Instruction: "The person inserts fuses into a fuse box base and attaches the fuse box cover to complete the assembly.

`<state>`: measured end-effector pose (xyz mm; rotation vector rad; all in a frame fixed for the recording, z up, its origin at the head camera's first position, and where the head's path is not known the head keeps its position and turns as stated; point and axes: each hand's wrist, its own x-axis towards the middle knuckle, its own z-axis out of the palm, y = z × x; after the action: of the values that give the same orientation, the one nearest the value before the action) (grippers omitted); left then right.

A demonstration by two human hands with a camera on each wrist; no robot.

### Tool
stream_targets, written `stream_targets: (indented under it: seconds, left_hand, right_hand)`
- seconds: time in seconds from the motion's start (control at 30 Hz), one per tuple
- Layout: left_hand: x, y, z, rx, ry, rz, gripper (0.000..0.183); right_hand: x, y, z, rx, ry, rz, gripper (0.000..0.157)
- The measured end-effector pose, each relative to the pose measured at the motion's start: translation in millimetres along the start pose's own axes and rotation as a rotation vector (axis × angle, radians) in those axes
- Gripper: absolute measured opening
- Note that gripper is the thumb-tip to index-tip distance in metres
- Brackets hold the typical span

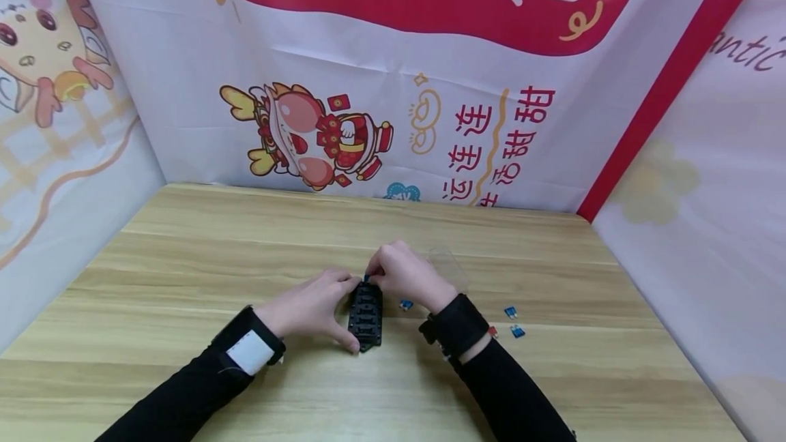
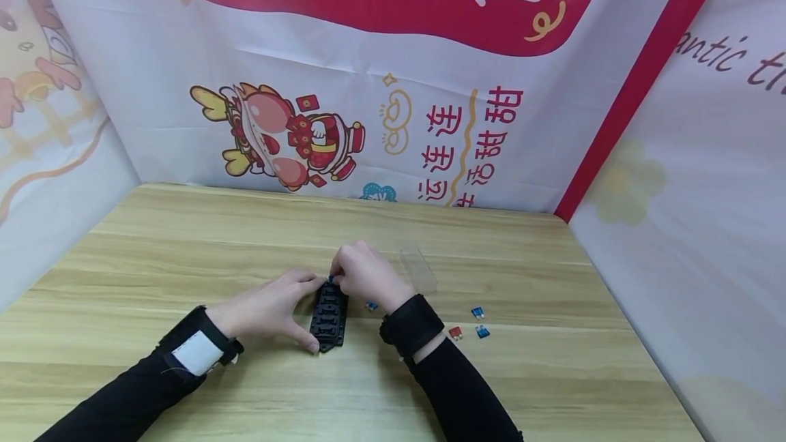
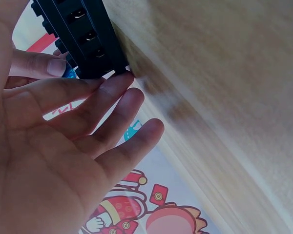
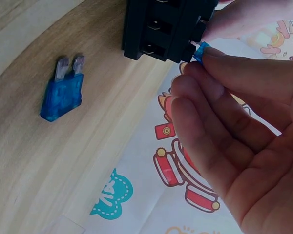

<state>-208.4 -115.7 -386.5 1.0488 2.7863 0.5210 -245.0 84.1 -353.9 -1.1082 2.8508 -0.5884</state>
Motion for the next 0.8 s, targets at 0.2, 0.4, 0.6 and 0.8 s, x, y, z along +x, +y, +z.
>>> stream_targets:
  seconds: [0.2, 0.4, 0.6, 0.8]
  left_hand:
    - [-1.3, -0.5, 0.6, -0.002, 0.003, 0.007, 0.106]
    - [-0.5, -1.1, 1.8, 0.002, 0.007, 0.008, 0.105]
    - [-0.9, -0.8, 2.0, -0.013, 0.006, 0.013, 0.104]
    - [-0.8, -0.1, 0.9, -0.004, 0.011, 0.010, 0.104]
  right_hand:
    - [-0.1, -2.3, 0.5, 0.007, -0.013, 0.012, 0.009]
    - [0.8, -2.6, 2.0, -0.002, -0.009, 0.008, 0.008]
    - [1.5, -0.9, 4.7, -0.022, 0.007, -0.013, 0.007]
    - [1.7, -0.3, 4.7, -0.005, 0.001, -0.018, 0.007]
